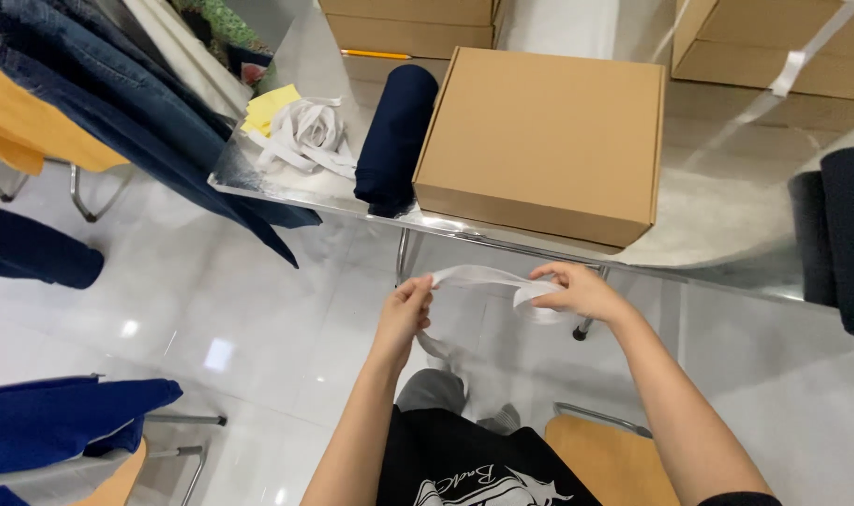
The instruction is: The person wraps a rolled plaid garment in a clear plastic bag, then places it into a cardboard box along with a red rolled item. They close the box, tie it with a white ribbon, and write on a yellow sticky note attached to the box.
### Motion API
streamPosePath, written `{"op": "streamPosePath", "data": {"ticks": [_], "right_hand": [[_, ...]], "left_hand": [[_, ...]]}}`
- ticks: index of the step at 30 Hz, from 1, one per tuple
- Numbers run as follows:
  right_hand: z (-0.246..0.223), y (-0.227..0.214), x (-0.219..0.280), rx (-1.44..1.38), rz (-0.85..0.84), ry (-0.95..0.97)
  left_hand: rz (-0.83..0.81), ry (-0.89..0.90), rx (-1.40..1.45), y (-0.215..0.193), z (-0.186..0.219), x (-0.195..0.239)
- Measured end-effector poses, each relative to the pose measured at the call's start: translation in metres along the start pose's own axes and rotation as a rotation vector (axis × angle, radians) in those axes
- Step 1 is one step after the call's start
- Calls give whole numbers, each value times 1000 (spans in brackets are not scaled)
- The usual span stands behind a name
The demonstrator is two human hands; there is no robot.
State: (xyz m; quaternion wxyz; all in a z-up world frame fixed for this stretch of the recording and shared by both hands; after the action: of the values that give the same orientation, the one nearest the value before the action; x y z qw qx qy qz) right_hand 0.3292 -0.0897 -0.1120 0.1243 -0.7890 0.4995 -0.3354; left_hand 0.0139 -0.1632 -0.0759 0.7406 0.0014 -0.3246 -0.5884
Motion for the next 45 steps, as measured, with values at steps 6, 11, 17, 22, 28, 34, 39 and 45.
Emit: {"op": "streamPosePath", "data": {"ticks": [6, 11, 17, 22, 28, 34, 39, 45], "right_hand": [[55, -34, 38, 293, 78, 139], [68, -62, 33, 336, 192, 99], [-9, -92, 51, -66, 206, 28], [-67, -102, 61, -336, 205, -103], [-102, -91, 61, -610, 137, -137], [-144, -68, 82, -756, 77, -119], [-157, -71, 89, -844, 181, -150], [-146, -82, 88, -854, 231, -153]], "left_hand": [[125, 159, 233, -49, 25, -30], [212, 177, 184, -99, 9, -76], [268, 120, 95, -137, -43, -153], [221, 51, 54, -105, -62, -154], [149, 170, -448, -27, -50, -117], [-454, 249, -294, 115, -12, -22], [-583, 332, -303, 149, -6, -2], [-563, 334, -323, 141, -21, 4]]}}
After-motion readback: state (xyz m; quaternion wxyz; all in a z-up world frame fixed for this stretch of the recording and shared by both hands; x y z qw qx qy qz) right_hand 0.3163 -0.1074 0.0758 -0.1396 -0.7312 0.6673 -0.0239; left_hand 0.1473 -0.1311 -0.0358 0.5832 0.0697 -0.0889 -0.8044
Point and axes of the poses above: each hand's wrist, its own x-axis away from the middle knuckle, its own y-axis out of the palm, z = x × y, the point moved 7 cm from there along -x, towards the middle knuckle, and after that the axes turned 15 degrees about x, right-handed, at the moved point
